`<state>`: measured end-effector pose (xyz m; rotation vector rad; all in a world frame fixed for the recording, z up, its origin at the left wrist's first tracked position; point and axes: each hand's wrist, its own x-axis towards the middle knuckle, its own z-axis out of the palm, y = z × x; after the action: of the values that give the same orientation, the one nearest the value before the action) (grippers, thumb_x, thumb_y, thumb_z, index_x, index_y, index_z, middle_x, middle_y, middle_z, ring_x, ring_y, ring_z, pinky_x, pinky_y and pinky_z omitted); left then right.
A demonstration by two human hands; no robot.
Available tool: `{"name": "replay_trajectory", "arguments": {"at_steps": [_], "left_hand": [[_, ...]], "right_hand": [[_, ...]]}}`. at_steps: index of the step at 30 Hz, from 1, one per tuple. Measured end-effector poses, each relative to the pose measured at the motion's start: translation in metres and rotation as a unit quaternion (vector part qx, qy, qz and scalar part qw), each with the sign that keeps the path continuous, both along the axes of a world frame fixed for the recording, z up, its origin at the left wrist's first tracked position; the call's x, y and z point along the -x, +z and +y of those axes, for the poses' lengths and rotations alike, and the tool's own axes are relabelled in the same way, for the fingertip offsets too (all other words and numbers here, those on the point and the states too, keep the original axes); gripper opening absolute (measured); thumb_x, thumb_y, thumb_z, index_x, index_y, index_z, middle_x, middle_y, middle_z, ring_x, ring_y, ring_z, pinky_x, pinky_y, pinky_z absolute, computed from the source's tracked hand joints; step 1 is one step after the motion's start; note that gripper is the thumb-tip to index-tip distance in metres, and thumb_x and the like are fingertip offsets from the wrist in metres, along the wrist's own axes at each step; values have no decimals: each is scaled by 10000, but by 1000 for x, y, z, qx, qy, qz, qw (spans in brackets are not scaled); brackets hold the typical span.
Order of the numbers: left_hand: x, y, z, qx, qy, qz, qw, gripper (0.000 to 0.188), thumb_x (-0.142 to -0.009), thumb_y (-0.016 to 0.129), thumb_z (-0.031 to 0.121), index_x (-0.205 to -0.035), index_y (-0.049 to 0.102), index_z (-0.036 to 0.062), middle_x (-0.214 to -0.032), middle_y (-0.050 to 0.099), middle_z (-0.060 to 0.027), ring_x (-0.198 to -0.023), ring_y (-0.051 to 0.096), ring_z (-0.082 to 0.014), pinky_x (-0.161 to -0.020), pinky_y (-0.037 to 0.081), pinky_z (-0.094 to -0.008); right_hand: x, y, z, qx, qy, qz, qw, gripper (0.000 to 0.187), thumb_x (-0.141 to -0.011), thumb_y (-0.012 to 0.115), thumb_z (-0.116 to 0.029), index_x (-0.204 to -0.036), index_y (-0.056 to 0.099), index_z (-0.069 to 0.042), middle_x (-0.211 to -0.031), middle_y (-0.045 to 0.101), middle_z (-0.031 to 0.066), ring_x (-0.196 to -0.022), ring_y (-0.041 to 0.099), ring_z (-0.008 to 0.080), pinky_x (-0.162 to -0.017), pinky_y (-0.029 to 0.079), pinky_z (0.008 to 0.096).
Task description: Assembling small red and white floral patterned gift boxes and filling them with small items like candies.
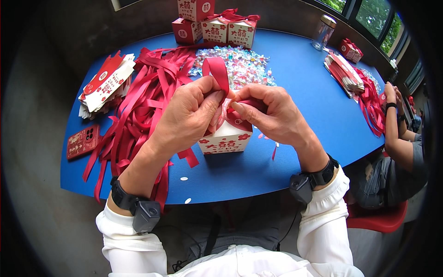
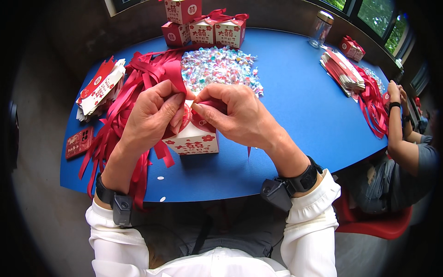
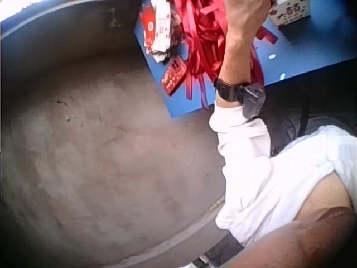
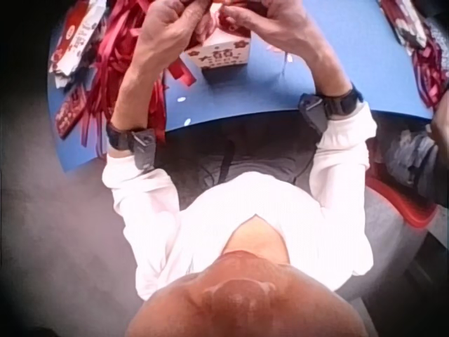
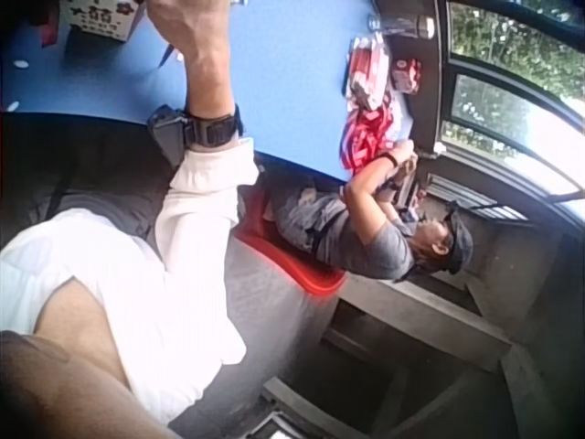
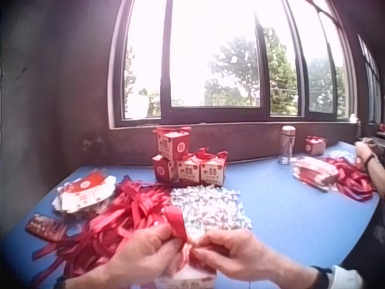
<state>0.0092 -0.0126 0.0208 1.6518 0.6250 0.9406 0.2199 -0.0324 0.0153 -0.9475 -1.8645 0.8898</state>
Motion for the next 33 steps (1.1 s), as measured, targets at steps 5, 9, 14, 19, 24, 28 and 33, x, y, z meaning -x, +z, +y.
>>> {"name": "replay_trajectory", "arguments": {"at_steps": [5,9,14,19,24,28,33], "left_hand": [[-6,1,-6,-40,64,56,996,174,-1050,482,68,-1066,617,-42,-735,599,-20,-613,536,-42,-542,449,-237],[-6,4,-7,-82,41,104,990,161,-1011,503,37,-1067,629,-48,-800,633,-76,-694,586,-106,-628,491,-286],[-2,4,-10,-99,-10,96,990,189,-962,518,-3,-1102,639,-45,-893,654,-129,-809,627,-148,-718,518,-311],[2,-11,3,-202,-49,104,973,349,-1023,538,27,-1367,593,13,-1076,651,-78,-941,627,-109,-786,524,-248],[3,-4,-1,-178,-44,101,978,293,-1037,546,87,-1304,638,8,-1047,657,-74,-918,624,-109,-771,528,-251],[2,-4,-3,-169,-39,90,981,255,-1061,522,134,-1211,668,-11,-964,651,-45,-845,613,-88,-727,520,-240],[4,-4,-4,-119,-37,70,990,299,-1083,490,211,-1088,680,-20,-824,631,3,-728,549,-35,-620,453,-208]], "right_hand": [[1,0,-2,-44,17,42,998,99,-907,702,-20,-1000,693,14,-831,719,71,-778,677,95,-705,557,262],[0,0,-2,-117,31,21,992,121,-901,711,-14,-1020,695,8,-868,724,66,-792,681,97,-712,556,257],[4,-3,-4,-89,45,96,990,192,-876,709,13,-1067,700,1,-894,718,81,-825,686,115,-741,556,271],[-3,2,-3,-148,103,45,983,258,-912,680,-16,-1167,709,7,-1084,699,115,-1043,665,188,-917,537,299],[-3,-1,1,-216,92,12,972,324,-856,720,-55,-1179,733,-31,-1213,662,159,-1149,636,262,-965,508,333],[5,-4,4,-255,94,40,962,341,-882,713,-106,-1216,715,-40,-1193,671,154,-1069,650,246,-949,514,358],[-5,0,2,-226,21,-34,973,482,-802,704,7,-1275,669,-80,-1144,674,167,-997,664,306,-863,541,385]]}}
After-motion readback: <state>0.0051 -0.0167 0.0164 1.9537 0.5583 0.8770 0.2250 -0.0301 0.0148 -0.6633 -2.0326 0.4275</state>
